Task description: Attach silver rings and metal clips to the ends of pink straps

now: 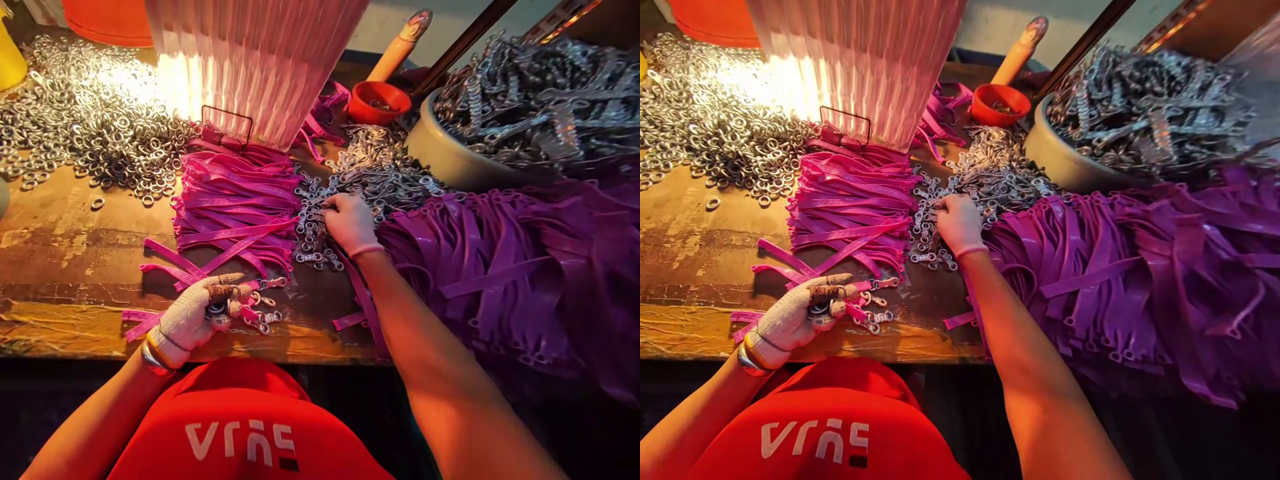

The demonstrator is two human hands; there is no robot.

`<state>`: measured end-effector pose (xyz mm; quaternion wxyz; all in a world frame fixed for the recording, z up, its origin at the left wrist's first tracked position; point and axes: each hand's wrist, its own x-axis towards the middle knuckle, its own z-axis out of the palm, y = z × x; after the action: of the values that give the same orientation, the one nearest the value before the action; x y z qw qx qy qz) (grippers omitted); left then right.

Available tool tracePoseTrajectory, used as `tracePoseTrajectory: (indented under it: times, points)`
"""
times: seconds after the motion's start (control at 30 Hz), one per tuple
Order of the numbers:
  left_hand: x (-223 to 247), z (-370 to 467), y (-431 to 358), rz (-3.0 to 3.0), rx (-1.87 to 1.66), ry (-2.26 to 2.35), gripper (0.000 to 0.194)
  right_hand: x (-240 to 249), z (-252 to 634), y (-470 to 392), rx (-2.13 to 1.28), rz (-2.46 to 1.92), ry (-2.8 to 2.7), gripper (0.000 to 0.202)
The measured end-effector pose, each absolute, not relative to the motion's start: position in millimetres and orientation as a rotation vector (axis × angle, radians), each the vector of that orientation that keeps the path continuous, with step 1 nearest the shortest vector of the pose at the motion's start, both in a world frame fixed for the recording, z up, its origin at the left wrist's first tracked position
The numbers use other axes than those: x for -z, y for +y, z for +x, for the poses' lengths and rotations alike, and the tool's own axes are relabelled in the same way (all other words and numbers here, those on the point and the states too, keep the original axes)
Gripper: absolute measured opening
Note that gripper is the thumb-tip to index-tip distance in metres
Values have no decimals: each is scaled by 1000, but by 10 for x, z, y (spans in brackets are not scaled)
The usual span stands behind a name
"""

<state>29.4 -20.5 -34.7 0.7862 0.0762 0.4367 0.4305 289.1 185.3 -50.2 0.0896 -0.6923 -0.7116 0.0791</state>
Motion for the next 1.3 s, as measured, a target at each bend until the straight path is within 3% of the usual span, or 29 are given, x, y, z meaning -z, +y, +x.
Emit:
tracePoseTrajectory:
  times: [0.2,0.33,0.5,0.73,1.0,1.3]
  points:
    - [435,377,-151,283,-895,936,28,423,2733,821,-797,-1383,-1940,25]
    - [453,458,-145,422,-841,962,24,421,2475,241,-720,-1095,-2156,29]
    - [456,514,-224,698,-922,1116,24,495,2350,8,-642,-1190,-2239,32]
    - [440,663,-329,753,-1029,1164,22,564,2147,-80,-1109,-1204,-1920,22]
    - [375,489,-310,1227,-824,1305,13,531,2258,-24,-881,-1198,-2134,22]
    - [551,566,-340,432,-869,998,31,675,2125,-227,-836,-1379,-1990,15]
